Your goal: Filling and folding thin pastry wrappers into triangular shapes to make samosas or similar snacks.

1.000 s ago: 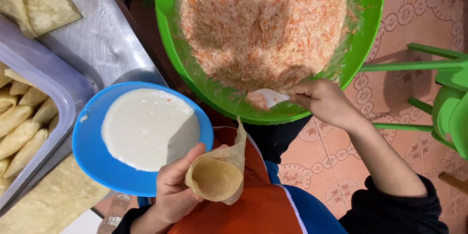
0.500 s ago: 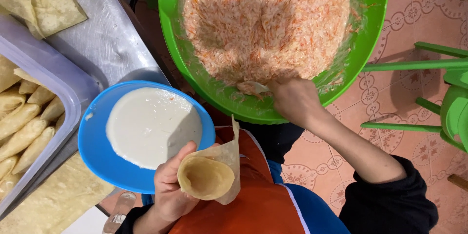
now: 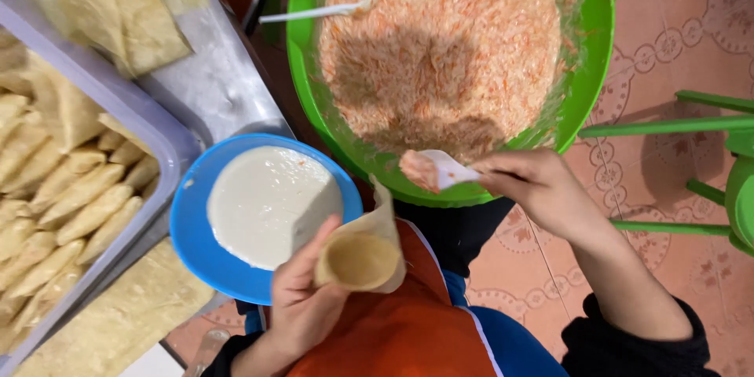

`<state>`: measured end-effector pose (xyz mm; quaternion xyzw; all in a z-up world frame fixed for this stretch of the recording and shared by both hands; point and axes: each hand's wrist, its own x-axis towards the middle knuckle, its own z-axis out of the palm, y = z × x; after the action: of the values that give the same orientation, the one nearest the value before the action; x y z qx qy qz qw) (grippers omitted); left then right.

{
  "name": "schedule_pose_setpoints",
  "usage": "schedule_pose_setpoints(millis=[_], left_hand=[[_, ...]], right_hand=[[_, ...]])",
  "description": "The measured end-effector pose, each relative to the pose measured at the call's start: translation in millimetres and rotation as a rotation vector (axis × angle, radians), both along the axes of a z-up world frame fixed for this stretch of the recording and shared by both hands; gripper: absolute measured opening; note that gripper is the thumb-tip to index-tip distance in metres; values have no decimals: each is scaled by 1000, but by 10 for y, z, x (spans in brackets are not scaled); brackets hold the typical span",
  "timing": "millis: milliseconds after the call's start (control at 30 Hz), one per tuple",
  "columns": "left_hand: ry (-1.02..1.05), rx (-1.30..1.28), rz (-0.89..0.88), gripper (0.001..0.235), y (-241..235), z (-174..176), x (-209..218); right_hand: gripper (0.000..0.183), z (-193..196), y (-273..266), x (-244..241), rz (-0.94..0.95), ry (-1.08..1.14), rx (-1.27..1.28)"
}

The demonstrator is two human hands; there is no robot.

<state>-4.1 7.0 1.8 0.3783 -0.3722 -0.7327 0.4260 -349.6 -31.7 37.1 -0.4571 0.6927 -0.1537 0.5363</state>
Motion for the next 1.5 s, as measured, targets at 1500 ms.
schedule_pose_setpoints(millis=[1500], left_hand=[[469,-9,-88,77,-56,-87,-339]], right_hand=[[17,892,650,1020,-1,61,-639]])
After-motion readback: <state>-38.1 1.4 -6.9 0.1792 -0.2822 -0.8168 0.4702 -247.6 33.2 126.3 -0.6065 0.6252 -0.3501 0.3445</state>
